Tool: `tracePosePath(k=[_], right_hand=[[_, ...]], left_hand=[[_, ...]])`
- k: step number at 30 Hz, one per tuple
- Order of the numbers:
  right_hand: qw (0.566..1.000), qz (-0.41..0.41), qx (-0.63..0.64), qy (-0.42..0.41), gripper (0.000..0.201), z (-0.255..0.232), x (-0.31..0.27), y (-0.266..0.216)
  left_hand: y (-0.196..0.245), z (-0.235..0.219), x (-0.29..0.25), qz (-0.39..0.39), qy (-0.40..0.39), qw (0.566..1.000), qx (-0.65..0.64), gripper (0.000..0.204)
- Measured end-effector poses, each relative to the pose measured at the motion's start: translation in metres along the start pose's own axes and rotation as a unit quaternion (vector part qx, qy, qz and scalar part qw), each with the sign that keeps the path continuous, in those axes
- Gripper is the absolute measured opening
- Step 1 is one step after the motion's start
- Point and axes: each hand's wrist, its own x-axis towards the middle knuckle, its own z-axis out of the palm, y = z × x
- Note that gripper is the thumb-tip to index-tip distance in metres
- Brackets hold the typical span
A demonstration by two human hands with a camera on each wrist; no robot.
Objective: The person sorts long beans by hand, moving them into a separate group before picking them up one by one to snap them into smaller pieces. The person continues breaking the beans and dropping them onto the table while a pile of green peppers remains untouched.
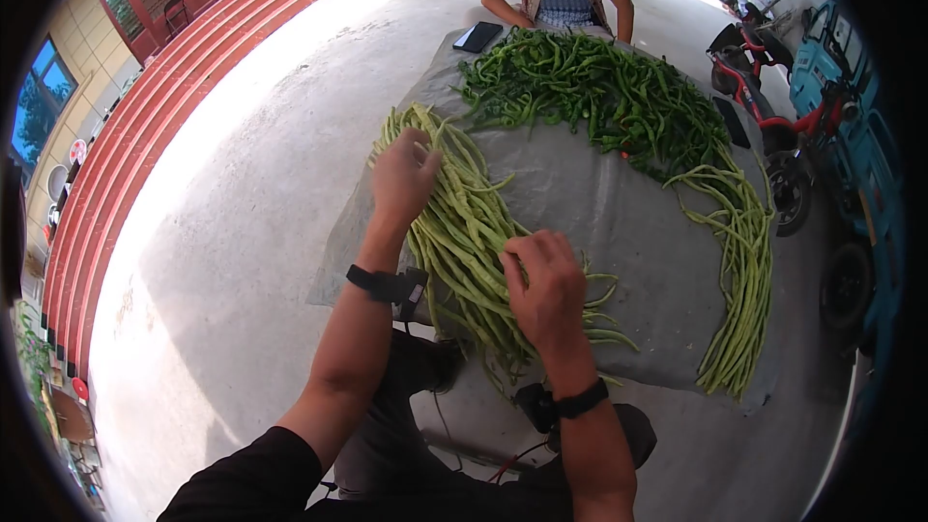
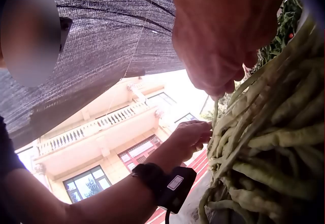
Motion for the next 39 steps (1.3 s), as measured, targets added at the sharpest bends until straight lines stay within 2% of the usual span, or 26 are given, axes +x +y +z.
tracePosePath(k=[5,8,11,14,20,23,27,29,33,39], right_hand=[[1.000,-0.004,-0.002,-0.012,0.014,-0.002,-0.001,-0.001],[1.000,-0.006,-0.004,-0.018,0.014,-0.002,-0.001,-0.002],[1.000,-0.005,0.000,-0.016,0.014,-0.002,-0.001,-0.002],[1.000,-0.005,0.007,-0.014,0.014,-0.002,0.000,-0.003],[0.999,0.008,0.031,-0.020,0.013,-0.002,-0.001,-0.007],[0.999,0.012,0.041,-0.018,0.012,0.002,-0.002,-0.007],[0.998,0.028,0.044,-0.021,0.011,0.000,-0.004,-0.007],[0.999,0.018,0.032,-0.006,0.011,0.002,-0.007,-0.002],[0.999,-0.014,0.034,0.012,0.016,-0.008,-0.008,0.004],[0.997,0.029,0.007,0.066,0.016,-0.040,-0.007,0.035]], left_hand=[[0.004,0.006,0.003,-0.006,-0.016,1.000,0.001,0.034],[-0.001,0.012,0.004,-0.021,-0.001,1.000,-0.008,0.034],[0.003,0.010,0.008,-0.072,0.025,0.996,-0.044,0.033],[0.003,0.003,0.009,-0.082,0.072,0.994,-0.021,0.029],[-0.017,0.007,0.009,-0.092,0.107,0.988,-0.054,0.024],[-0.020,0.007,0.009,-0.100,0.095,0.989,-0.053,0.023],[-0.027,0.006,0.010,-0.066,0.095,0.992,0.046,0.023],[-0.023,0.002,0.010,-0.073,0.079,0.991,0.074,0.022],[-0.016,-0.005,0.011,-0.063,0.072,0.991,0.093,0.021],[-0.001,-0.012,0.007,-0.034,0.093,0.992,0.081,0.018]])
